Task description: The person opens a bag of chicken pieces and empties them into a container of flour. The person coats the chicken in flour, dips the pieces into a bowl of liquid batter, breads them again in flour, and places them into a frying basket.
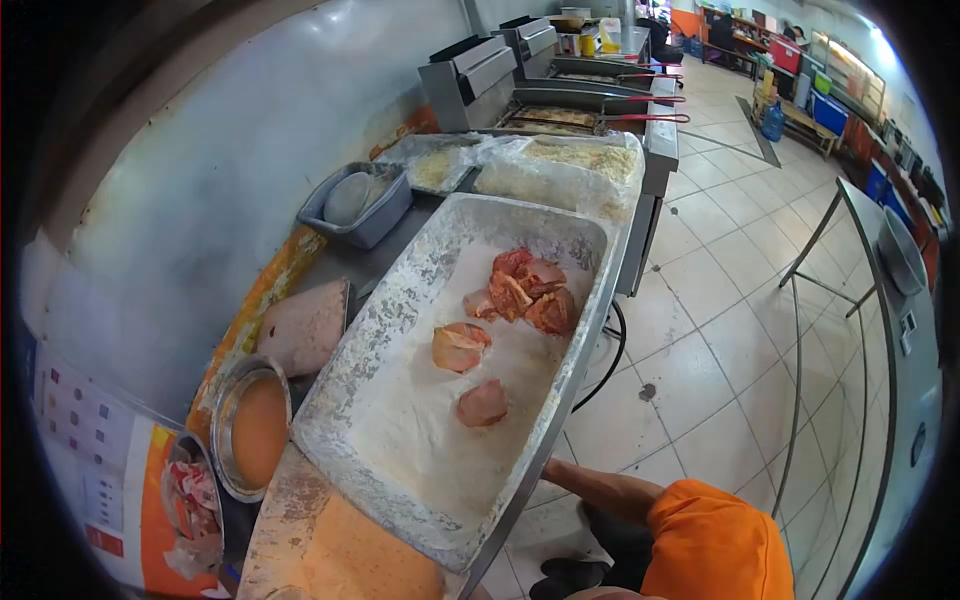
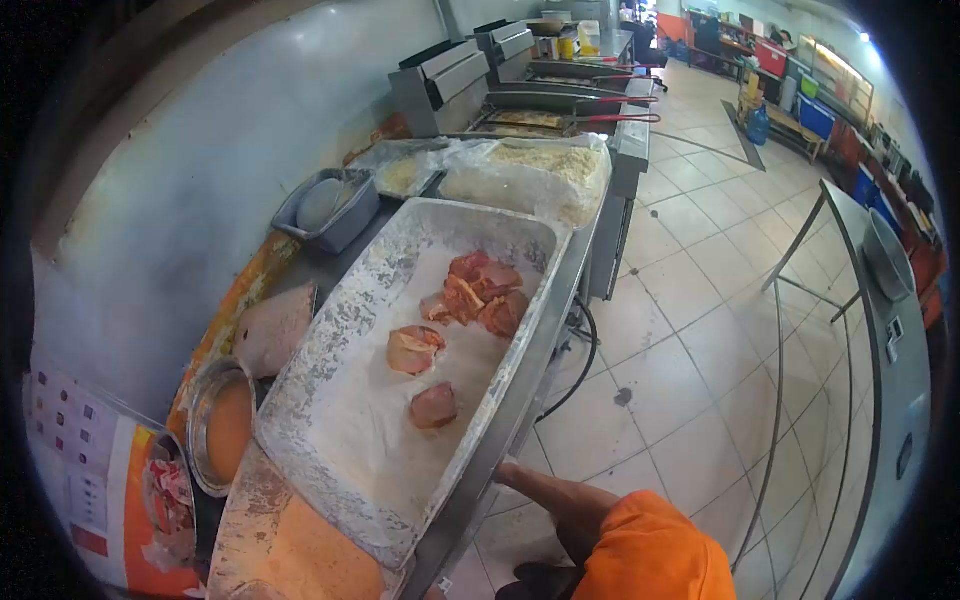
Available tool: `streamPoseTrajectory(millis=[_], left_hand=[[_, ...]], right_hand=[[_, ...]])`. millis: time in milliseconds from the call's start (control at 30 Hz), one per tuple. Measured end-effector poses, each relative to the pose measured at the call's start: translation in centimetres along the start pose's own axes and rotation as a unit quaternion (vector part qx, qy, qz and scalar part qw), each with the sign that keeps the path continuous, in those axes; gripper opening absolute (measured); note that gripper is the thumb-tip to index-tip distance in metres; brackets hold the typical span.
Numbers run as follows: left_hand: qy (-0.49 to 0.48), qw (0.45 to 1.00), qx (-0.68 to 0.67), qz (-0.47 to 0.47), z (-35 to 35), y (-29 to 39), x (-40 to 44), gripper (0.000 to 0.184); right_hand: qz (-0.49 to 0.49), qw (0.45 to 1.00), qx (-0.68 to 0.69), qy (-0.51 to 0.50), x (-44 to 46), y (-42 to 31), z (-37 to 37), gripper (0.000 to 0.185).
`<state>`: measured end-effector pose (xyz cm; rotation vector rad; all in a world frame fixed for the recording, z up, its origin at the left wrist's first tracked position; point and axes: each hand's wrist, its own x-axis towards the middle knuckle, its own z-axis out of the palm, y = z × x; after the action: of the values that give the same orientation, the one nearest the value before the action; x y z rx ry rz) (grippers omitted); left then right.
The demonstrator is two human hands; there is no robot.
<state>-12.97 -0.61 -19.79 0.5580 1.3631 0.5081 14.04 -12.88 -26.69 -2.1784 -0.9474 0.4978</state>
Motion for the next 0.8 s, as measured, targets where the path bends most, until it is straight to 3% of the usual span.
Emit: streamPoseTrajectory(millis=[100, 167, 233, 367, 500, 567, 600, 633, 667, 700, 767, 800], left_hand=[[0.006, 1.0, 0.028, -0.005, -1.2, -0.5, -1.0, 0.049], [0.002, 0.997, 0.075, -0.001, -2.1, -1.4, -2.2, 0.049], [-0.001, 0.992, 0.128, 0.0, -2.3, -1.4, -3.1, 0.049], [-0.039, 0.938, 0.344, 0.033, -2.1, -3.1, -7.2, 0.05], [-0.142, 0.861, 0.483, 0.078, -1.0, -3.6, -13.8, 0.051], [-0.25, 0.833, 0.489, 0.067, -0.7, -2.6, -17.4, 0.051], [-0.304, 0.818, 0.486, 0.055, -0.6, -1.5, -19.4, 0.051], [-0.363, 0.824, 0.435, 0.013, 0.0, 0.3, -22.1, 0.051], [-0.413, 0.833, 0.366, -0.045, 0.6, 2.5, -24.7, 0.052], [-0.45, 0.835, 0.3, -0.101, 1.3, 5.0, -27.1, 0.052], [-0.478, 0.848, 0.195, -0.122, 2.8, 10.9, -31.5, 0.053], [-0.489, 0.852, 0.149, -0.114, 3.6, 13.9, -33.3, 0.053]], right_hand=[[-0.069, 0.994, 0.0, 0.082, -2.8, 3.4, -0.5, 0.028], [0.125, 0.984, 0.123, -0.004, -6.0, 0.0, -7.6, 0.03], [0.282, 0.935, 0.212, -0.024, -9.8, -4.8, -15.5, 0.033], [0.385, 0.871, 0.233, 0.197, -17.2, -1.5, -23.4, 0.036], [0.38, 0.865, 0.182, 0.273, -22.0, -13.1, -38.5, 0.038], [0.369, 0.876, 0.107, 0.292, -23.8, -18.6, -44.3, 0.04], [0.357, 0.882, 0.013, 0.308, -24.0, -17.8, -45.6, 0.044], [0.349, 0.875, -0.084, 0.324, -24.2, -17.0, -46.8, 0.05], [0.352, 0.886, -0.082, 0.289, -23.2, -22.9, -50.3, 0.049], [0.307, 0.874, -0.111, 0.36, -22.2, -25.0, -51.4, 0.046], [0.225, 0.903, -0.1, 0.353, -19.4, -31.8, -55.9, 0.037], [0.177, 0.934, -0.005, 0.309, -17.7, -33.8, -57.8, 0.034]])
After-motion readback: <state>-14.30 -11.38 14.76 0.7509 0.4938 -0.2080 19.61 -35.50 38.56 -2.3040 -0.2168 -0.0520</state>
